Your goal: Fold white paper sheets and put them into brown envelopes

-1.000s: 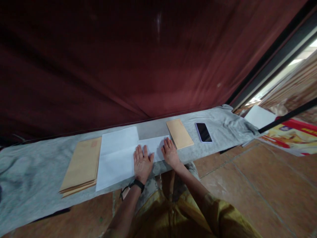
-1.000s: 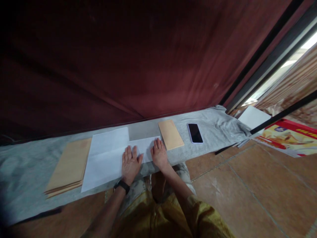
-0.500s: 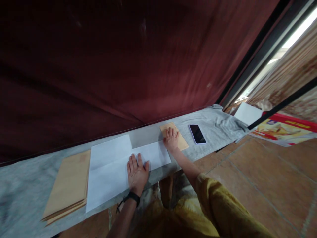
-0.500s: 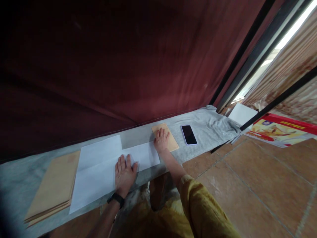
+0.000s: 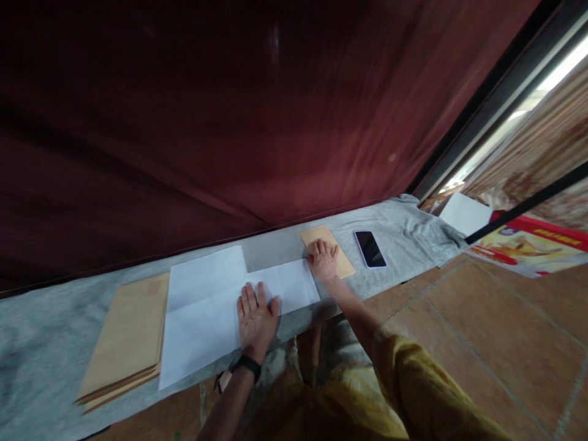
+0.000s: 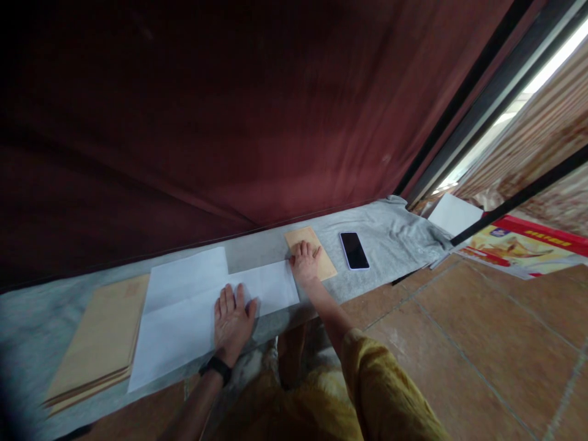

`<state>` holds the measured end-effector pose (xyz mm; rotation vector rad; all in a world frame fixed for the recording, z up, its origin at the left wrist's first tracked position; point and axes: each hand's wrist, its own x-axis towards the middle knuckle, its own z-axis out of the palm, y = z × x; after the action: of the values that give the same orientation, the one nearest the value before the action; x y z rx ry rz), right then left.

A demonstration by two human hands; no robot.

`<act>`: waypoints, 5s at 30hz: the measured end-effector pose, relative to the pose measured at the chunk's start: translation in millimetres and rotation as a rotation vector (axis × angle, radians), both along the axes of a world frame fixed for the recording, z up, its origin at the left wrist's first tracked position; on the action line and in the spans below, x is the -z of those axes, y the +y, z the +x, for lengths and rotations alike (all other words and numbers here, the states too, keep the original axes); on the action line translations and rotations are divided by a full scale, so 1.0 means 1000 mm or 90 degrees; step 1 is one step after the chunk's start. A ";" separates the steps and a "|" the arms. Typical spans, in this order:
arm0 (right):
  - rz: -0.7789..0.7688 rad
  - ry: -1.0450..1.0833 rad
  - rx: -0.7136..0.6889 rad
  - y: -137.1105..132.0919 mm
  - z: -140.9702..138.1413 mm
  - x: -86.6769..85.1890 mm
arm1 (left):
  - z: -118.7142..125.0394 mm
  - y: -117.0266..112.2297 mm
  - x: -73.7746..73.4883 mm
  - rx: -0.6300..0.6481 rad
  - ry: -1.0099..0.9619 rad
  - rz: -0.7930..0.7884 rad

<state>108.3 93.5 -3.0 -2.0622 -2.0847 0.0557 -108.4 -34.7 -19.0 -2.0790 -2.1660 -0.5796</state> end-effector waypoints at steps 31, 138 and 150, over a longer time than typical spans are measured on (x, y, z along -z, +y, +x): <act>-0.117 0.007 0.151 0.003 0.028 -0.015 | -0.001 0.000 0.002 0.002 -0.022 -0.006; 0.045 0.675 -0.162 -0.122 -0.082 -0.045 | -0.008 -0.010 -0.121 0.025 -0.947 -0.016; -0.088 1.138 0.035 -0.120 -0.086 -0.025 | -0.005 -0.005 -0.035 -0.080 -0.952 -0.104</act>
<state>21.9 -26.7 22.0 -1.0425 -0.8024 1.3975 -112.9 -39.8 15.7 -1.5692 -2.8495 -2.5994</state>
